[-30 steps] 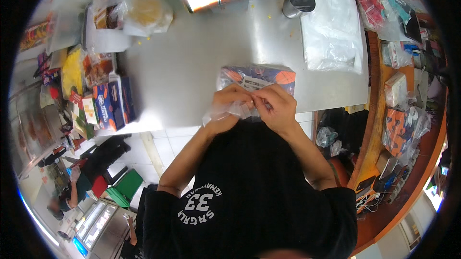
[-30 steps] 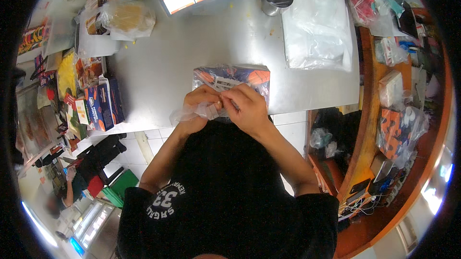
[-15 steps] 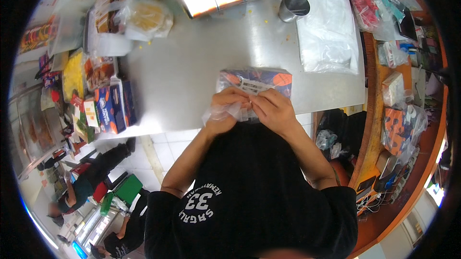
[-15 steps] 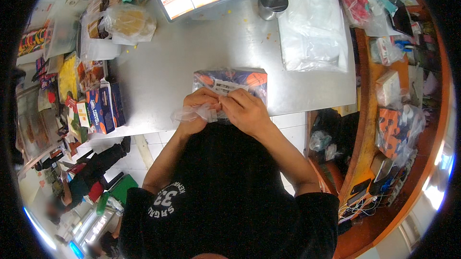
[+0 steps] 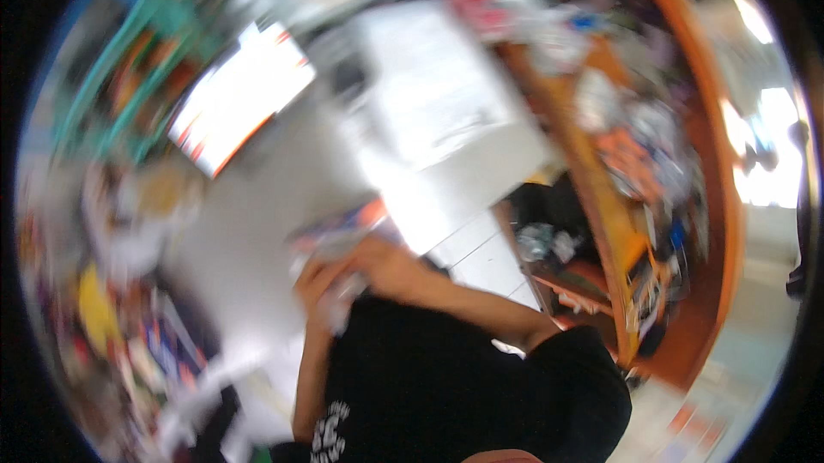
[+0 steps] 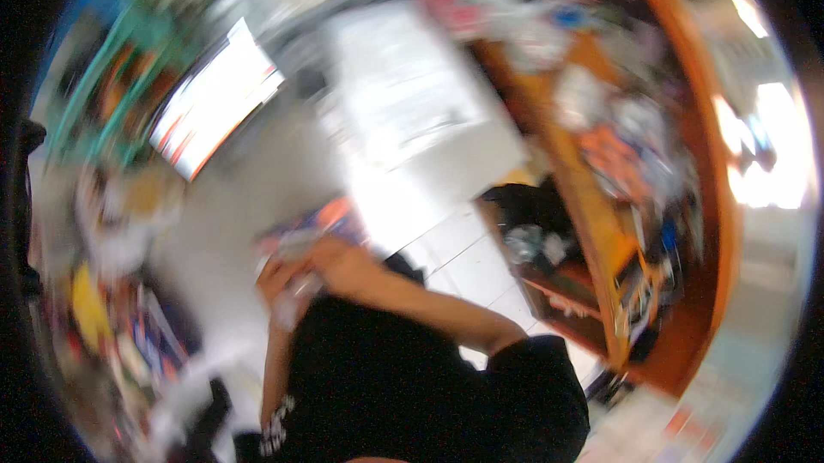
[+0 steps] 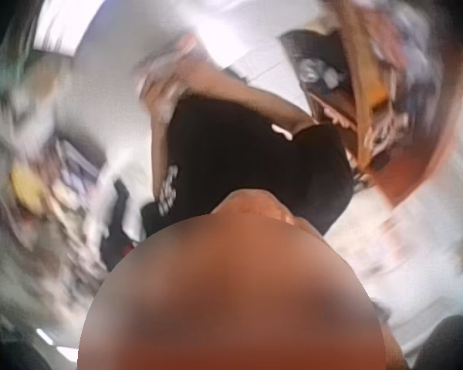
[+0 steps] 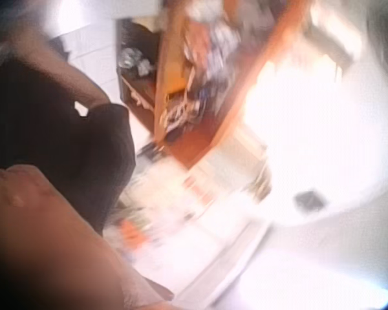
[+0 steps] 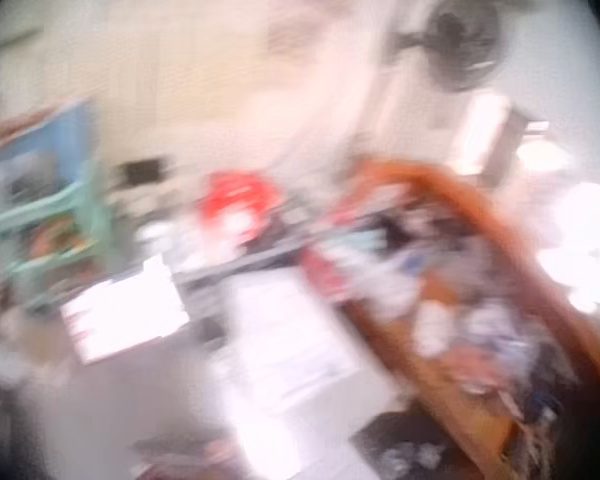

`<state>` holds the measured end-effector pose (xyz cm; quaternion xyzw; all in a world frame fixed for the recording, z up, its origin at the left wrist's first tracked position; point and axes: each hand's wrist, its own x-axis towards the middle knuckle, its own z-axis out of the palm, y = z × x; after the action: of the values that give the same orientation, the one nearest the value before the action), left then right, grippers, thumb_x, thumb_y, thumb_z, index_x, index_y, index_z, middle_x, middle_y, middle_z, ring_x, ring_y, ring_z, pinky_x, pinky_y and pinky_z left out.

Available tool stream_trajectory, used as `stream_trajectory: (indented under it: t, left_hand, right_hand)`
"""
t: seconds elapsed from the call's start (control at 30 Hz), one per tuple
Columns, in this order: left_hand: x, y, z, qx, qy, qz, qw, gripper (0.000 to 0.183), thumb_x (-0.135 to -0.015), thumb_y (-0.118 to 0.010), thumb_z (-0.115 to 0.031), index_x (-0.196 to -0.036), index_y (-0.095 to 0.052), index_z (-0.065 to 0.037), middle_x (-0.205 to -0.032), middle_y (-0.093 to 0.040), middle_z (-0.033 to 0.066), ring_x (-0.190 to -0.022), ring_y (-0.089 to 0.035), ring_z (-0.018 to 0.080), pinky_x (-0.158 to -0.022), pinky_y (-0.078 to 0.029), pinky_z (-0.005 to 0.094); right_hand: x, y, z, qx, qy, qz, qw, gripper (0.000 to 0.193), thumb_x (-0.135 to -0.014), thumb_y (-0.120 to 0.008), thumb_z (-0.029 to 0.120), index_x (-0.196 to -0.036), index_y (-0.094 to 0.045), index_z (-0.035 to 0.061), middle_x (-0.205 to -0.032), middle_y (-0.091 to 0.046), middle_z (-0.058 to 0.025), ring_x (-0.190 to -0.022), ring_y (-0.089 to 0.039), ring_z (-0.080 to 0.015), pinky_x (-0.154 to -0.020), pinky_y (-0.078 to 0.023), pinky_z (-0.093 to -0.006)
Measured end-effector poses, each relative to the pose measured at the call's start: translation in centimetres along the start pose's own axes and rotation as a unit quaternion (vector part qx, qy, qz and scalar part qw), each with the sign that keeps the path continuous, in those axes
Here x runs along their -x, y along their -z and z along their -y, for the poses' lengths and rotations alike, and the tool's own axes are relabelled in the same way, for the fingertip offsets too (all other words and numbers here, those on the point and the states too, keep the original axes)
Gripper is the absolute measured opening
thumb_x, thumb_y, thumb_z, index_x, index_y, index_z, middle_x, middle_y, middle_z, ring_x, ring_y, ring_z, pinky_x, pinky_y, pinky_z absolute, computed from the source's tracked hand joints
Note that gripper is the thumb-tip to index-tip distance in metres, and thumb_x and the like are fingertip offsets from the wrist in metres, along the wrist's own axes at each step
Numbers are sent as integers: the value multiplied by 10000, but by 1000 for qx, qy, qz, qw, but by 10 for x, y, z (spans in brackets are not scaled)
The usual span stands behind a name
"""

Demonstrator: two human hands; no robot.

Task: The person packs multiple snack boxes and small items into plastic bags at a retail counter. They open bags, insert items, fold and seal the bags, and place them on the counter. A coworker is visible nearby handling other items.

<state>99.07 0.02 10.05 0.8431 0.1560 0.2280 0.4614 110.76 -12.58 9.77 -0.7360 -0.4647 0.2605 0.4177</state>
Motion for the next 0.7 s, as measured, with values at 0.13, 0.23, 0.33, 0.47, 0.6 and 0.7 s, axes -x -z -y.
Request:
stream_trajectory:
  t: [0.13, 0.23, 0.33, 0.47, 0.6, 0.7]
  left_hand:
    - [-11, -13, -3, -73, -82, -20, 994, 596, -886, -549, -579, -948, -698, -5, -904, -648, 156, -824, -636, 344, -716, -520, 405]
    - [-6, -14, -4, -103, -54, 6, 993, 643, -864, -548, -616, -932, -683, 9, -899, -625, 160, -818, -620, 342, -724, -509, 416]
    - [-4, -9, -1, -96, -75, 1, 993, 668, -853, -530, -643, -929, -677, 5, -870, -622, 156, -814, -611, 346, -743, -502, 430]
    - [-12, -4, 8, -83, -113, 13, 990, 524, -854, -571, -503, -891, -646, 14, -822, -618, 141, -775, -593, 332, -748, -478, 416]
    - [-17, -2, 14, -6, -60, 12, 998, 348, -798, -622, -298, -859, -625, 45, -775, -572, 138, -718, -560, 310, -683, -440, 381]
    - [-19, 3, 16, -9, -63, 29, 998, 286, -792, -623, -241, -848, -627, 39, -747, -562, 135, -689, -556, 299, -649, -427, 376]
  right_hand:
    - [-8, 25, -13, 240, 6, -52, 969, 260, -898, -514, 132, -1106, -593, -3, -1148, -599, -179, -1039, -609, -342, -895, -503, -395]
    - [-5, 36, -18, 302, 21, -91, 949, 270, -897, -525, 142, -1093, -574, -38, -1095, -600, -179, -1023, -612, -342, -825, -530, -390]
    - [0, 33, -20, 220, 40, -112, 968, 247, -896, -536, 154, -1064, -572, -23, -1065, -601, -175, -1022, -611, -330, -775, -541, -400]
    - [2, 19, -11, 50, 133, -172, 975, 170, -910, -563, 159, -983, -565, 5, -935, -602, -137, -891, -643, -313, -684, -532, -367]
    - [-2, 14, 4, -318, 21, 14, 948, 153, -911, -573, 158, -979, -571, 21, -832, -619, -141, -809, -666, -332, -663, -517, -375]
    - [-7, 14, 13, -59, 96, -7, 994, 157, -911, -560, 158, -992, -591, 27, -850, -656, -153, -820, -680, -334, -688, -526, -391]
